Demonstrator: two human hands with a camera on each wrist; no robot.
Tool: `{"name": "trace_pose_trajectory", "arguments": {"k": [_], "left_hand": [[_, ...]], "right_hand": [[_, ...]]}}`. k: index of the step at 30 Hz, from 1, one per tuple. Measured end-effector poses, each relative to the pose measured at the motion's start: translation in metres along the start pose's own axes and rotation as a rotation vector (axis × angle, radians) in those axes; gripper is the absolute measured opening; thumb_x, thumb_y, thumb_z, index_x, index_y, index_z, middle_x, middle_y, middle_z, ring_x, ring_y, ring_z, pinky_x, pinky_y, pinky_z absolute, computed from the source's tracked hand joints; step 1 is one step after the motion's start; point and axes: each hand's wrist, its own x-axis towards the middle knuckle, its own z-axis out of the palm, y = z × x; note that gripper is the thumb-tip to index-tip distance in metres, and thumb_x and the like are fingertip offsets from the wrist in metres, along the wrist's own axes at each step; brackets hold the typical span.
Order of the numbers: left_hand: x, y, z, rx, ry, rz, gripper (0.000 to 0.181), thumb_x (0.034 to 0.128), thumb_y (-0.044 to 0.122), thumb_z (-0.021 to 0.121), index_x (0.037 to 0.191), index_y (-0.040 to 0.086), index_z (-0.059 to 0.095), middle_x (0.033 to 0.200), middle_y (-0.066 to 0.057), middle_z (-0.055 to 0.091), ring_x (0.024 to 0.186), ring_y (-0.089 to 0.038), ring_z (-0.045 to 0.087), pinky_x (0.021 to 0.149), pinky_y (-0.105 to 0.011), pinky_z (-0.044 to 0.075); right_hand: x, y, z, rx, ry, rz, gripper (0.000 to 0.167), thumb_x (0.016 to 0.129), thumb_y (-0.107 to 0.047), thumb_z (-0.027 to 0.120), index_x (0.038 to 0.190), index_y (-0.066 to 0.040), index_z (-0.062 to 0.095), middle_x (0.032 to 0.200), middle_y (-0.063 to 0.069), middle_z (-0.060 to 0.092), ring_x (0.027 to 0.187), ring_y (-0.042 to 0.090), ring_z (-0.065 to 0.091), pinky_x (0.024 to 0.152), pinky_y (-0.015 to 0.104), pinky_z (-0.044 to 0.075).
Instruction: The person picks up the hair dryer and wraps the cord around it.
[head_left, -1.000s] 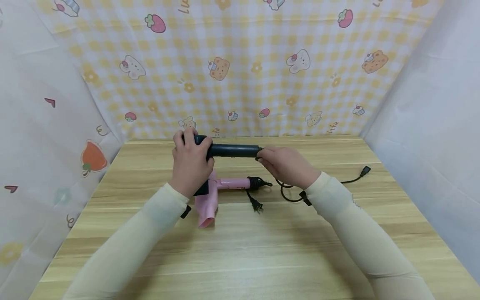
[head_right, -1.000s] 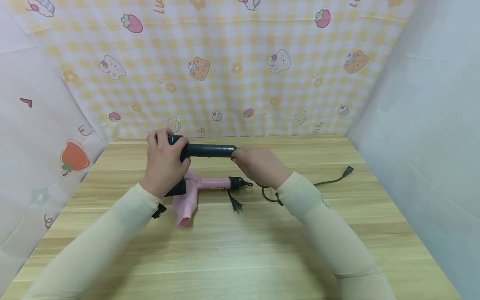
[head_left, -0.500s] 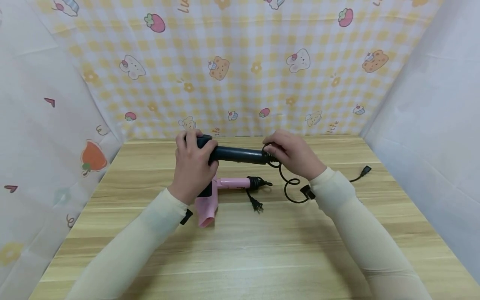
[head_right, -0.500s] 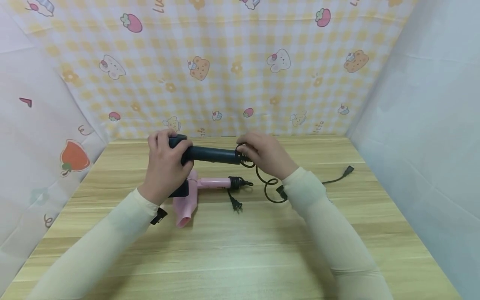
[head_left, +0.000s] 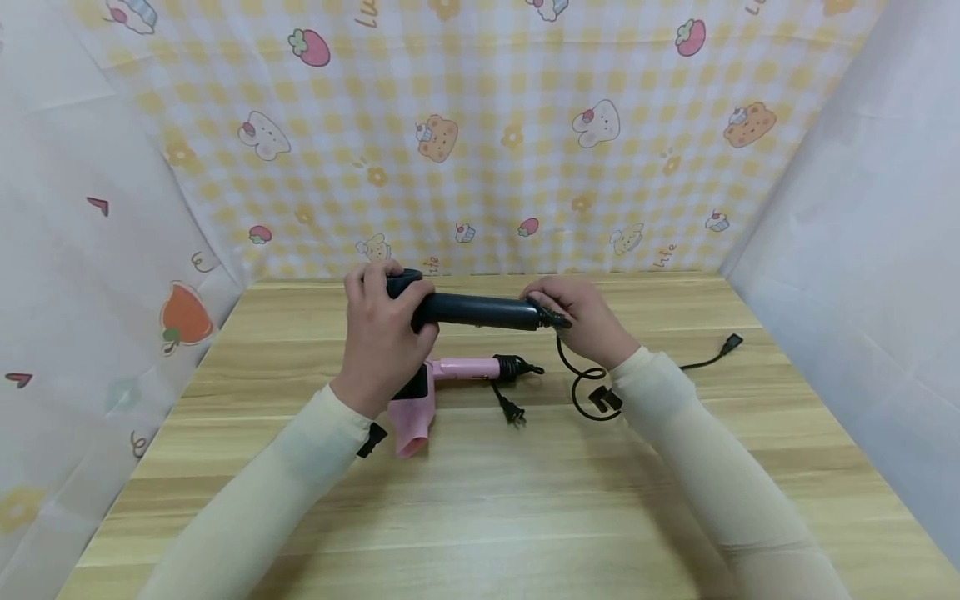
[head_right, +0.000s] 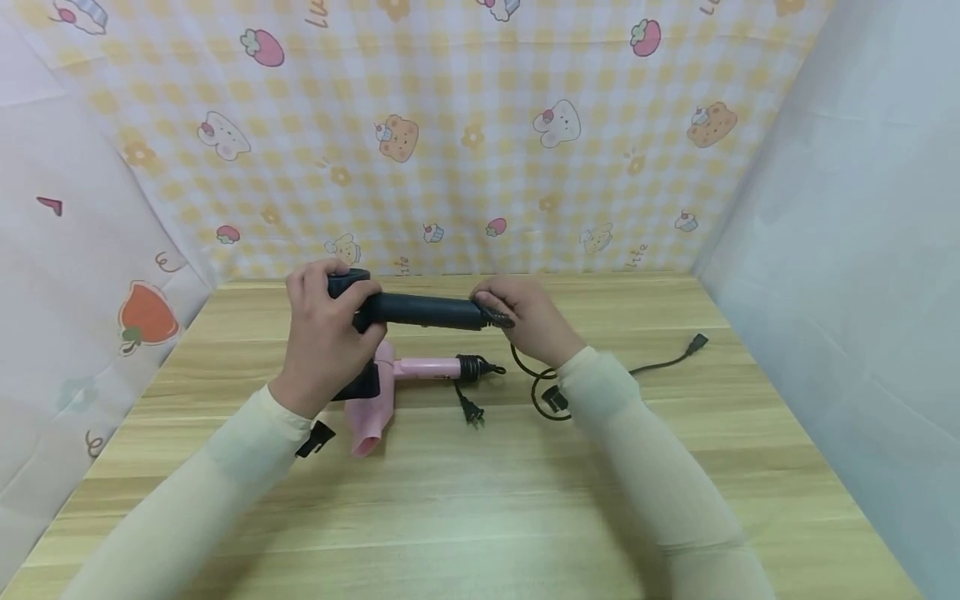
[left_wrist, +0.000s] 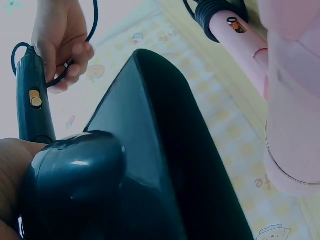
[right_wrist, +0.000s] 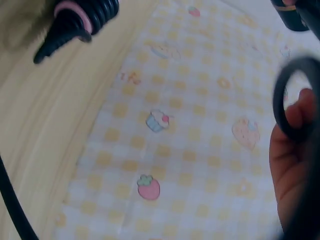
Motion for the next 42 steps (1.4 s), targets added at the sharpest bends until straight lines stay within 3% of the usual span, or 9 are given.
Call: {"name": "trace_pose_trajectory", "arguments": {"k": [6,9,13,15,20,26,30,35,42], "left_hand": [[0.001,-0.003,-0.001,0.008,0.020,-0.038,0.024,0.0761,0.004,0.075,0.100,0.005,0.071,0.118,-0.029,0.048,0.114,-0.048,0.033,0.094,-0.057,0.031],[0.001,-0.003,-0.001,0.000,0.024,-0.063,0.024,0.0763,0.004,0.075,0.100,0.004,0.071,0.119,-0.029,0.047,0.115,-0.048,0.033,0.094,-0.058,0.031],[0.002,-0.005,0.000,0.010,0.036,-0.094,0.025,0.0762,0.002,0.074,0.101,0.004,0.071,0.120,-0.029,0.046,0.116,-0.049,0.032,0.091,-0.058,0.034],[0.002,-0.007,0.001,0.022,0.039,-0.107,0.026,0.0765,0.002,0.073,0.102,0.004,0.071,0.121,-0.029,0.045,0.116,-0.048,0.031,0.089,-0.058,0.036],[0.000,-0.010,0.002,0.057,0.019,-0.127,0.026,0.0773,0.003,0.073,0.103,0.005,0.072,0.122,-0.026,0.044,0.117,-0.047,0.030,0.085,-0.059,0.038],[-0.003,-0.013,0.006,0.096,-0.004,-0.151,0.027,0.0781,0.005,0.074,0.105,0.007,0.071,0.125,-0.024,0.043,0.118,-0.045,0.029,0.079,-0.060,0.041],[-0.004,-0.014,0.008,0.132,-0.032,-0.151,0.028,0.0795,0.006,0.075,0.107,0.008,0.070,0.126,-0.023,0.042,0.120,-0.045,0.028,0.078,-0.061,0.041],[-0.007,-0.014,0.009,0.167,-0.058,-0.156,0.032,0.0787,0.007,0.077,0.110,0.008,0.070,0.127,-0.023,0.042,0.122,-0.045,0.027,0.078,-0.061,0.041],[-0.008,-0.011,0.010,0.202,-0.063,-0.130,0.032,0.0781,0.007,0.079,0.109,0.008,0.070,0.126,-0.024,0.043,0.120,-0.046,0.029,0.075,-0.060,0.043]], "right_hand": [[-0.005,-0.007,0.015,-0.003,0.077,0.064,0.039,0.082,0.017,0.058,0.108,-0.008,0.073,0.091,0.005,0.070,0.074,0.020,0.060,0.071,0.040,0.049],[-0.006,-0.010,0.019,-0.009,0.086,0.103,0.034,0.085,0.013,0.057,0.106,-0.008,0.074,0.093,0.005,0.071,0.074,0.019,0.060,0.069,0.038,0.049],[-0.009,-0.011,0.024,-0.043,0.003,0.155,0.018,0.097,-0.002,0.055,0.091,-0.006,0.071,0.071,0.003,0.063,0.056,0.013,0.049,0.056,0.032,0.043],[-0.011,-0.013,0.027,-0.053,-0.064,0.184,0.021,0.101,-0.010,0.053,0.085,-0.006,0.067,0.061,0.000,0.053,0.048,0.010,0.040,0.049,0.029,0.037],[-0.015,-0.018,0.032,-0.106,-0.203,0.208,0.017,0.101,-0.013,0.051,0.085,-0.010,0.056,0.060,-0.003,0.045,0.047,0.009,0.037,0.048,0.027,0.035],[-0.017,-0.024,0.032,-0.203,-0.259,0.139,0.009,0.099,-0.009,0.051,0.091,-0.011,0.054,0.066,-0.003,0.051,0.051,0.008,0.043,0.049,0.027,0.038],[-0.019,-0.029,0.029,-0.367,-0.250,0.031,0.013,0.096,-0.005,0.055,0.084,-0.011,0.054,0.061,-0.004,0.045,0.051,0.009,0.038,0.050,0.027,0.035],[-0.020,-0.040,0.023,-0.571,-0.189,-0.153,0.007,0.092,-0.005,0.064,0.087,-0.008,0.060,0.064,-0.003,0.053,0.049,0.011,0.041,0.048,0.029,0.041],[-0.019,-0.047,0.013,-0.588,-0.077,-0.264,0.006,0.090,-0.010,0.072,0.093,-0.008,0.068,0.074,0.000,0.060,0.051,0.011,0.051,0.047,0.029,0.045]]}}
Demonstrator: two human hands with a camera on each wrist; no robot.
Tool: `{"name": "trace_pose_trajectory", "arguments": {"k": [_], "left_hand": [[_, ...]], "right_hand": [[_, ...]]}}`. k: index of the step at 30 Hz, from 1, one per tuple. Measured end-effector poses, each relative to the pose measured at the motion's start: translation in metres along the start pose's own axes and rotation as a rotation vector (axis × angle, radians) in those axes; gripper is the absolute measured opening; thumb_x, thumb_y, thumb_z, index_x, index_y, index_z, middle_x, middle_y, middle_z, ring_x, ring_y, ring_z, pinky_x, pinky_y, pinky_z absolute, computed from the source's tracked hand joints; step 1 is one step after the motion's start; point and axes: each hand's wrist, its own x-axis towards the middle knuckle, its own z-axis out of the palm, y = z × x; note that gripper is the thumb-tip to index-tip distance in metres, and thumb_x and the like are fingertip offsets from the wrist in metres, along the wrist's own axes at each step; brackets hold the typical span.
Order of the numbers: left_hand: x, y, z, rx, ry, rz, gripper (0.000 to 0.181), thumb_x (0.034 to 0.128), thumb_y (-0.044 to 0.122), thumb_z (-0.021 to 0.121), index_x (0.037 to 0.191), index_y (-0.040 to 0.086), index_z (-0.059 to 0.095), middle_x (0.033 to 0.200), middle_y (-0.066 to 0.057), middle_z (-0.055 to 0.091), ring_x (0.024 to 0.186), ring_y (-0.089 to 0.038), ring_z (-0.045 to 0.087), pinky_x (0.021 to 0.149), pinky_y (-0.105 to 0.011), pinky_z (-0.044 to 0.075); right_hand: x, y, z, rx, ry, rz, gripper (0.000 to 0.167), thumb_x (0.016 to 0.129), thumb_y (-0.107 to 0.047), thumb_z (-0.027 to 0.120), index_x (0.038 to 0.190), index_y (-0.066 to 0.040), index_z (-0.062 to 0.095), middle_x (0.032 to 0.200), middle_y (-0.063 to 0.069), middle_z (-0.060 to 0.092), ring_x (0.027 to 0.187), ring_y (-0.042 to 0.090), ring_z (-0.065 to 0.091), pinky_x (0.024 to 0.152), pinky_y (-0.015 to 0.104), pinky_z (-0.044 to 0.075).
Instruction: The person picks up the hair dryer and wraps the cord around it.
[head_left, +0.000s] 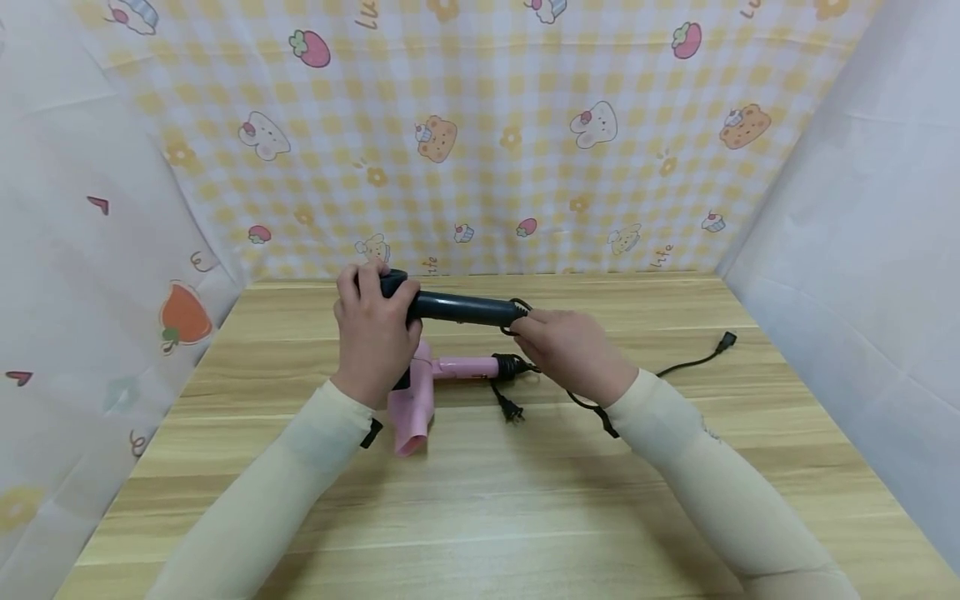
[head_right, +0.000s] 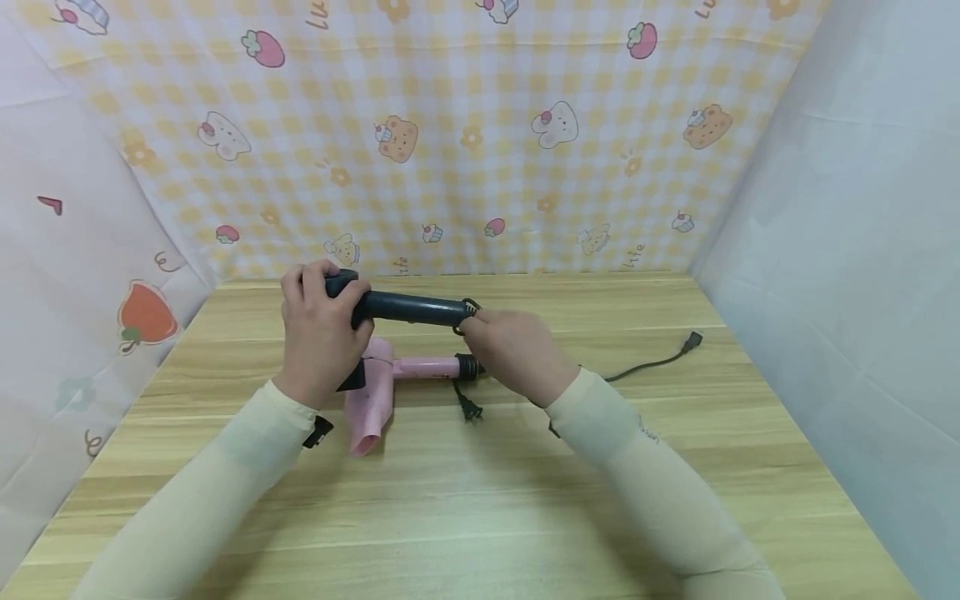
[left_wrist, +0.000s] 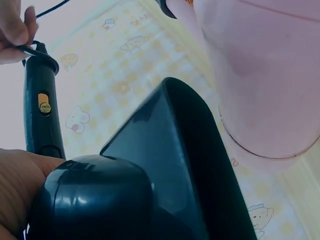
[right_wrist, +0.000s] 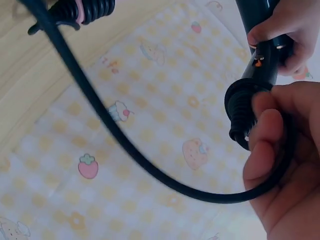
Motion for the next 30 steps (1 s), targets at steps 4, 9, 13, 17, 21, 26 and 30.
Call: {"name": "trace_pose_trajectory", "arguments": {"k": [4,9,13,17,21,26,30], "left_hand": [[-0.001,0.002,-0.001,0.009,-0.008,0.030,0.031,0.0789,0.008,0.078,0.109,0.009,0.069,0.126,-0.024,0.043,0.119,-0.047,0.030,0.074,-0.060,0.042],[-0.002,0.002,-0.002,0.014,-0.006,0.045,0.030,0.0798,0.008,0.077,0.109,0.009,0.070,0.126,-0.023,0.042,0.119,-0.047,0.031,0.076,-0.060,0.042],[-0.002,0.002,-0.002,0.014,0.001,0.075,0.028,0.0800,0.008,0.077,0.107,0.009,0.070,0.126,-0.023,0.043,0.118,-0.047,0.032,0.076,-0.061,0.042],[0.000,0.001,-0.004,0.023,0.016,0.086,0.028,0.0796,0.008,0.077,0.106,0.008,0.069,0.125,-0.024,0.044,0.118,-0.047,0.033,0.076,-0.061,0.043],[0.003,-0.001,-0.006,0.029,0.038,0.083,0.028,0.0786,0.007,0.078,0.106,0.008,0.070,0.125,-0.024,0.045,0.117,-0.047,0.033,0.075,-0.060,0.042],[0.003,-0.002,-0.007,0.034,0.038,0.089,0.027,0.0793,0.007,0.078,0.105,0.008,0.070,0.125,-0.024,0.045,0.117,-0.046,0.034,0.074,-0.058,0.041],[0.001,-0.001,-0.007,0.044,0.035,0.096,0.027,0.0791,0.007,0.078,0.105,0.008,0.070,0.125,-0.024,0.045,0.117,-0.047,0.034,0.074,-0.058,0.040]], "right_hand": [[-0.001,0.005,-0.002,0.076,0.075,-0.004,0.011,0.088,-0.007,0.074,0.098,-0.008,0.069,0.083,0.002,0.057,0.060,0.012,0.053,0.054,0.029,0.049],[-0.001,0.012,-0.001,0.178,0.122,-0.009,0.015,0.088,-0.001,0.073,0.101,-0.007,0.067,0.089,0.004,0.054,0.067,0.013,0.052,0.060,0.029,0.049],[0.001,0.015,0.001,0.221,0.109,-0.024,0.016,0.089,0.003,0.070,0.102,-0.004,0.064,0.094,0.006,0.054,0.075,0.016,0.055,0.066,0.031,0.050],[0.002,0.016,0.001,0.258,0.134,-0.010,0.016,0.089,0.006,0.068,0.102,-0.002,0.063,0.096,0.009,0.054,0.079,0.020,0.054,0.069,0.033,0.049],[0.004,0.015,0.001,0.287,0.162,0.048,0.013,0.091,0.004,0.067,0.103,-0.001,0.065,0.098,0.012,0.052,0.079,0.021,0.047,0.067,0.033,0.044],[0.005,0.010,0.002,0.332,0.170,0.156,0.008,0.093,-0.001,0.066,0.101,-0.002,0.067,0.098,0.010,0.050,0.079,0.019,0.044,0.067,0.032,0.042],[0.004,0.007,0.005,0.367,0.176,0.185,0.007,0.093,-0.001,0.066,0.099,-0.003,0.068,0.098,0.007,0.052,0.079,0.017,0.045,0.068,0.032,0.042]]}}
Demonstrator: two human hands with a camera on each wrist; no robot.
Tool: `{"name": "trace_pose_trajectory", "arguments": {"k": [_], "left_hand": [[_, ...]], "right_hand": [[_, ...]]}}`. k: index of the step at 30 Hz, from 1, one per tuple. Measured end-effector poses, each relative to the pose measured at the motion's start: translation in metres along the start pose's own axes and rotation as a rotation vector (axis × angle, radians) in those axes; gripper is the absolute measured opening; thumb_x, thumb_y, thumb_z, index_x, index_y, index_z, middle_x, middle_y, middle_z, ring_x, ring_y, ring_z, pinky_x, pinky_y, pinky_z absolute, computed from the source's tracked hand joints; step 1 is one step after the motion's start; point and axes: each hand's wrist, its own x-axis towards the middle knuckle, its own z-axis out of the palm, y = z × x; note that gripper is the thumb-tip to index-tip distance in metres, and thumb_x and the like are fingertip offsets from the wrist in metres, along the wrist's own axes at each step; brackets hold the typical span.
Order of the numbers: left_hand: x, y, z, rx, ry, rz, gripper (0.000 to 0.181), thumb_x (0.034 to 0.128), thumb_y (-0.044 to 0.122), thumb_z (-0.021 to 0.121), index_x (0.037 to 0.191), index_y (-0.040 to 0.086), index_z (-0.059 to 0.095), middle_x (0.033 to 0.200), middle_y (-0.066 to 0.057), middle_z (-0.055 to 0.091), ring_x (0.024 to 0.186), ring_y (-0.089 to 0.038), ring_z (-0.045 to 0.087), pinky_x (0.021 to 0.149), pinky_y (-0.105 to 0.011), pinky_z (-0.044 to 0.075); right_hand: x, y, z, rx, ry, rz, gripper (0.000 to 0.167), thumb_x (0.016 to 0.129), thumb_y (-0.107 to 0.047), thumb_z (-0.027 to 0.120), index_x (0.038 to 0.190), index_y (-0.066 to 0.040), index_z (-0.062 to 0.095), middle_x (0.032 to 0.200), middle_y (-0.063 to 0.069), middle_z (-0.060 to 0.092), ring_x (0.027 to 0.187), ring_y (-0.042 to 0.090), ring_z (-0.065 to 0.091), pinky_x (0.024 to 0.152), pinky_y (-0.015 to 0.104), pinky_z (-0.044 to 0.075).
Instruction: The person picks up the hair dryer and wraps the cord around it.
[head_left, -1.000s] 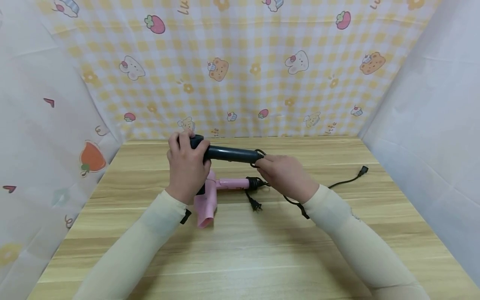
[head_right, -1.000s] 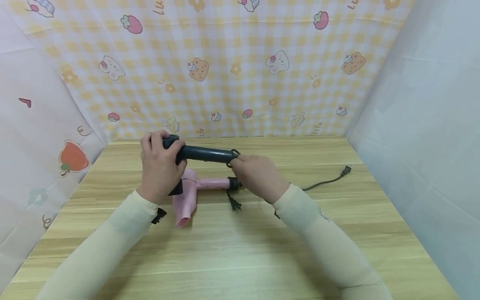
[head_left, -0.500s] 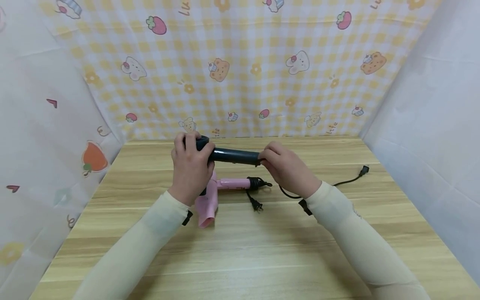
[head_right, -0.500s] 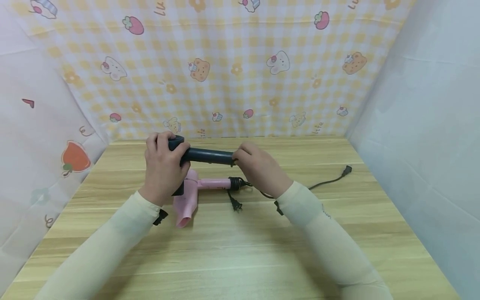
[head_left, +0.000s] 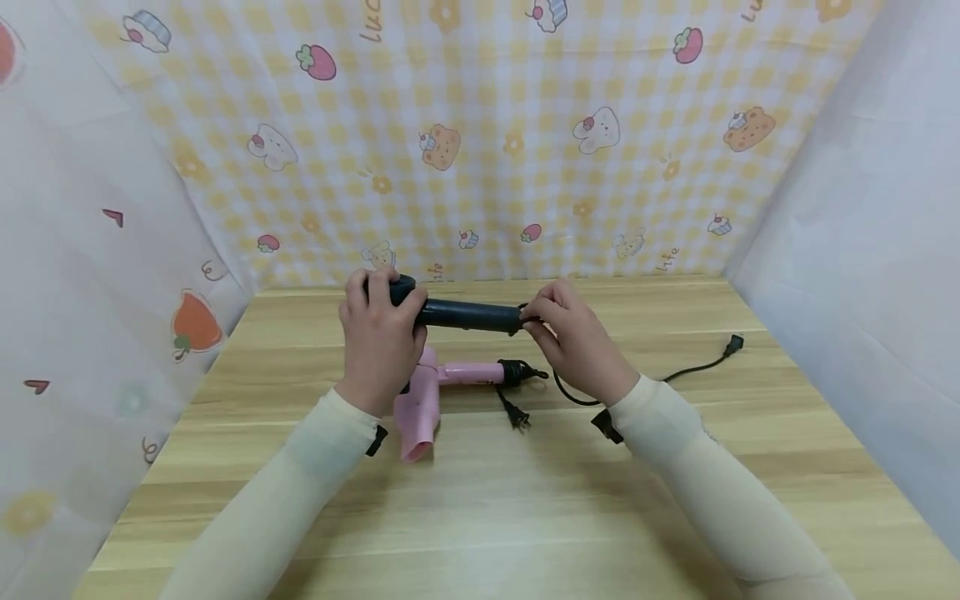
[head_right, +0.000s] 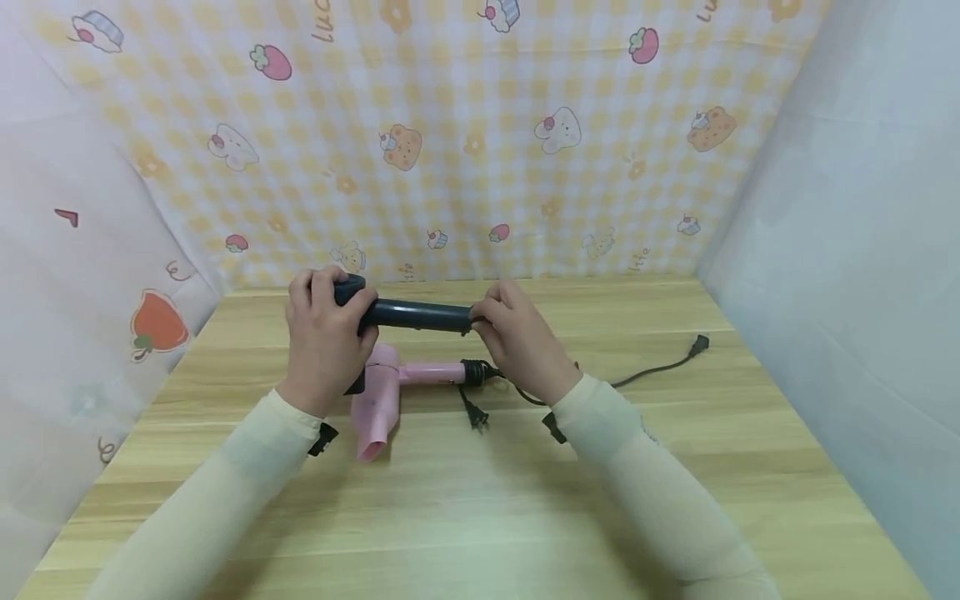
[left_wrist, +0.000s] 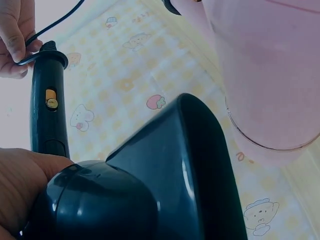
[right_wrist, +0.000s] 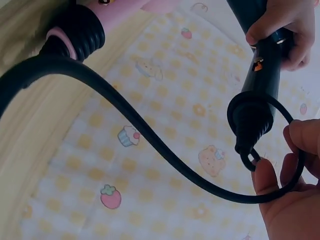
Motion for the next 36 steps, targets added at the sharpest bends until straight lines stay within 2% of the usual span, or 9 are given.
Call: {"name": "trace_pose_trajectory", "arguments": {"k": [9,21,32,36], "left_hand": [[-0.002,0.006,0.005,-0.023,0.007,0.040,0.025,0.0792,0.006,0.078,0.103,0.008,0.070,0.125,-0.022,0.044,0.118,-0.046,0.034,0.076,-0.059,0.039],[-0.004,0.004,0.004,-0.030,-0.001,0.023,0.026,0.0795,0.007,0.077,0.104,0.007,0.071,0.124,-0.023,0.044,0.118,-0.047,0.033,0.079,-0.060,0.040],[-0.003,0.004,-0.001,-0.037,0.025,0.036,0.024,0.0787,0.005,0.077,0.102,0.007,0.071,0.122,-0.024,0.046,0.117,-0.047,0.035,0.080,-0.059,0.040],[-0.003,0.004,-0.003,-0.057,0.027,0.048,0.024,0.0785,0.005,0.076,0.102,0.007,0.071,0.122,-0.022,0.046,0.117,-0.046,0.034,0.079,-0.059,0.040]], "right_hand": [[-0.001,0.005,0.003,0.043,-0.008,-0.012,0.008,0.093,-0.001,0.066,0.100,-0.005,0.066,0.101,0.007,0.053,0.081,0.017,0.047,0.069,0.033,0.043],[0.001,0.015,-0.003,-0.008,-0.012,-0.034,0.007,0.095,-0.007,0.065,0.102,-0.007,0.065,0.099,0.005,0.059,0.082,0.017,0.051,0.069,0.034,0.044],[0.007,0.021,-0.011,0.043,-0.040,-0.033,0.008,0.097,-0.005,0.062,0.104,-0.006,0.063,0.096,0.004,0.059,0.079,0.014,0.050,0.066,0.032,0.043],[0.010,0.026,-0.016,0.062,-0.024,-0.005,0.009,0.097,-0.004,0.061,0.106,-0.006,0.063,0.094,0.004,0.058,0.075,0.014,0.048,0.064,0.031,0.041]]}}
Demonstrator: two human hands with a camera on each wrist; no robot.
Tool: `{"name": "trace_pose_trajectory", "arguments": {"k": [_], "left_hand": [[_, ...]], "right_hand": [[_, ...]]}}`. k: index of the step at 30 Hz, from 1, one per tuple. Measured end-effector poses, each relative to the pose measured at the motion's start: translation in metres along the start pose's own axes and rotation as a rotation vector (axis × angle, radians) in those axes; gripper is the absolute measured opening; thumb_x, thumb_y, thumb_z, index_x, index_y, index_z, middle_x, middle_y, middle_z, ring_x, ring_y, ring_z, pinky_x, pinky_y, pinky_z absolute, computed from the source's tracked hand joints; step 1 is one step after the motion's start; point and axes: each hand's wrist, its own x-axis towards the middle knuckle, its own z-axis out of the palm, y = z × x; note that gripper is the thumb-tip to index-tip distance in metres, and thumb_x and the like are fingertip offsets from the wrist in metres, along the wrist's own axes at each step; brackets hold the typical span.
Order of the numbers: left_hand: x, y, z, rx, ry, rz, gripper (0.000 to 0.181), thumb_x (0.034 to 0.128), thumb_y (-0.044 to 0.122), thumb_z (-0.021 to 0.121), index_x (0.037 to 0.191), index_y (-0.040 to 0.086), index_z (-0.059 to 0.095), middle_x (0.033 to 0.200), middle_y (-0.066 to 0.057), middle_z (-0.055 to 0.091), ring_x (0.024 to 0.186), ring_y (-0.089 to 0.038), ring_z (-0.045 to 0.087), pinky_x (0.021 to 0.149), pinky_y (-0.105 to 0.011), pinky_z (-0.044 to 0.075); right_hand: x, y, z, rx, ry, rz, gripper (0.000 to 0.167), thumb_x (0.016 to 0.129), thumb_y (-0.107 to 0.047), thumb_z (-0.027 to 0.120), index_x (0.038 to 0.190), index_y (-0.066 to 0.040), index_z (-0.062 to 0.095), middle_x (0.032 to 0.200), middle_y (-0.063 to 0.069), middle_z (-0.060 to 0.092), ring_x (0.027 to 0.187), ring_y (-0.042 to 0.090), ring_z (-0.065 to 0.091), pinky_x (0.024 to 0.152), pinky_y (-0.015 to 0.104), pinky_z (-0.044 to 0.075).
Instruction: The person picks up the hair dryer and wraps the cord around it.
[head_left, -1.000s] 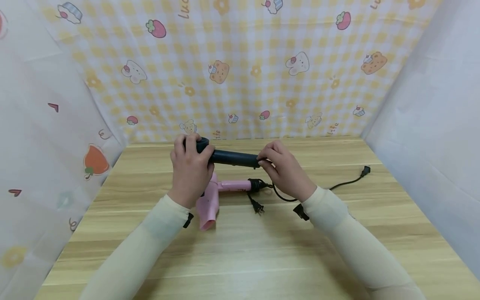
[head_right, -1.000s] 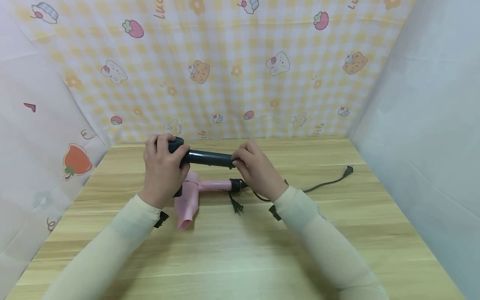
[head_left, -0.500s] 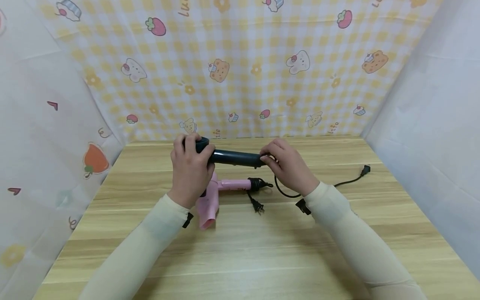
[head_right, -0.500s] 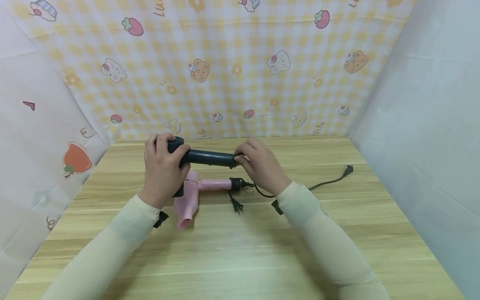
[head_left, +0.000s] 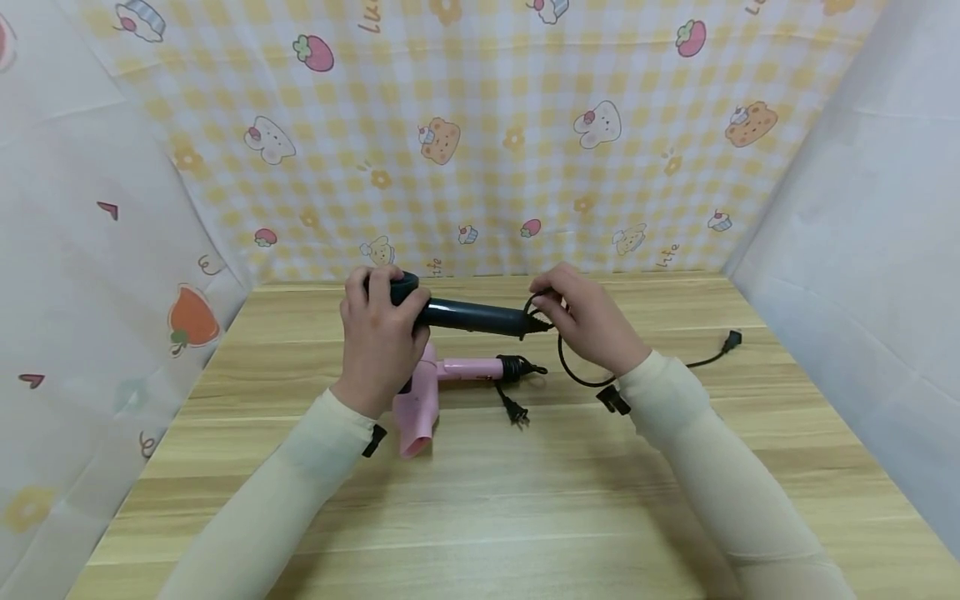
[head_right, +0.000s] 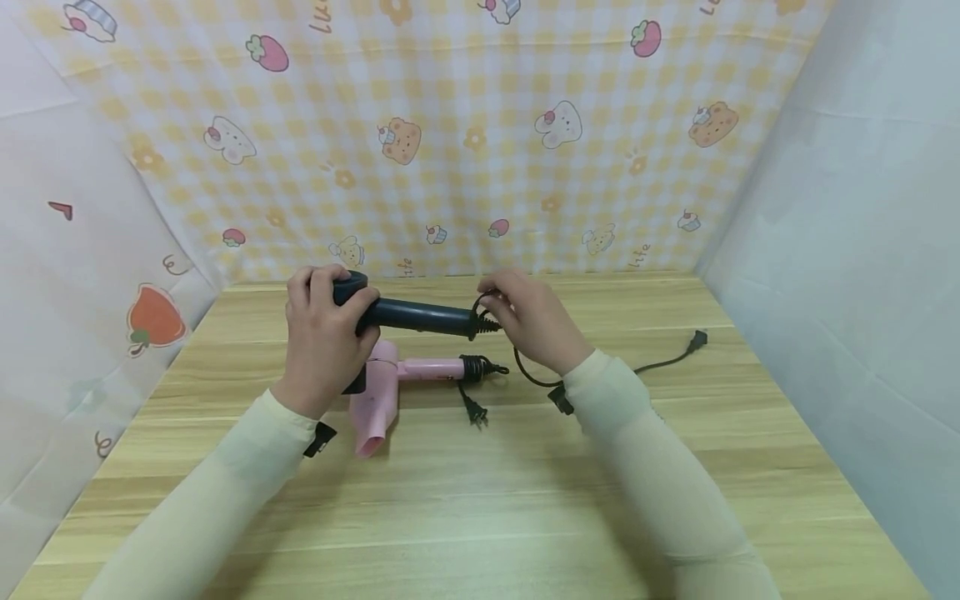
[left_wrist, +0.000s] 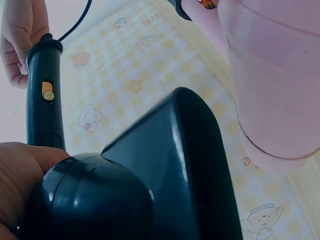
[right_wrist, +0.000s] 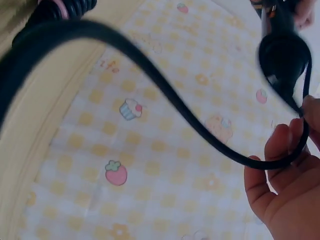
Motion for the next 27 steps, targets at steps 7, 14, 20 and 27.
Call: {"name": "trace_pose_trajectory", "arguments": {"k": [7,14,20,27], "left_hand": [[-0.001,0.003,-0.003,-0.036,-0.013,-0.021,0.024,0.0785,0.006,0.076,0.102,0.008,0.071,0.123,-0.022,0.046,0.117,-0.045,0.034,0.080,-0.060,0.040],[-0.002,0.003,-0.002,-0.047,-0.031,-0.052,0.025,0.0778,0.005,0.076,0.102,0.008,0.071,0.123,-0.022,0.046,0.117,-0.045,0.033,0.080,-0.060,0.040],[0.000,0.004,-0.002,-0.044,-0.042,-0.079,0.025,0.0781,0.005,0.075,0.103,0.008,0.072,0.124,-0.022,0.045,0.119,-0.045,0.033,0.081,-0.061,0.039],[0.002,0.005,-0.003,-0.031,-0.055,-0.093,0.026,0.0779,0.005,0.078,0.103,0.007,0.072,0.124,-0.023,0.046,0.119,-0.046,0.032,0.081,-0.060,0.039]], "right_hand": [[0.001,0.003,-0.003,0.049,0.016,-0.023,0.011,0.096,-0.001,0.062,0.106,-0.002,0.065,0.089,0.003,0.056,0.074,0.013,0.048,0.066,0.029,0.041],[0.002,-0.002,-0.003,0.063,-0.054,-0.094,0.009,0.096,-0.003,0.063,0.103,-0.006,0.067,0.091,0.000,0.061,0.075,0.012,0.048,0.066,0.030,0.042],[0.000,-0.005,-0.003,0.038,-0.071,-0.148,0.010,0.092,-0.001,0.067,0.101,-0.006,0.066,0.096,0.002,0.062,0.084,0.015,0.053,0.071,0.034,0.044],[-0.001,-0.007,-0.001,0.027,-0.067,-0.171,0.010,0.091,0.000,0.067,0.099,-0.006,0.065,0.096,0.001,0.060,0.084,0.015,0.051,0.073,0.032,0.044]]}}
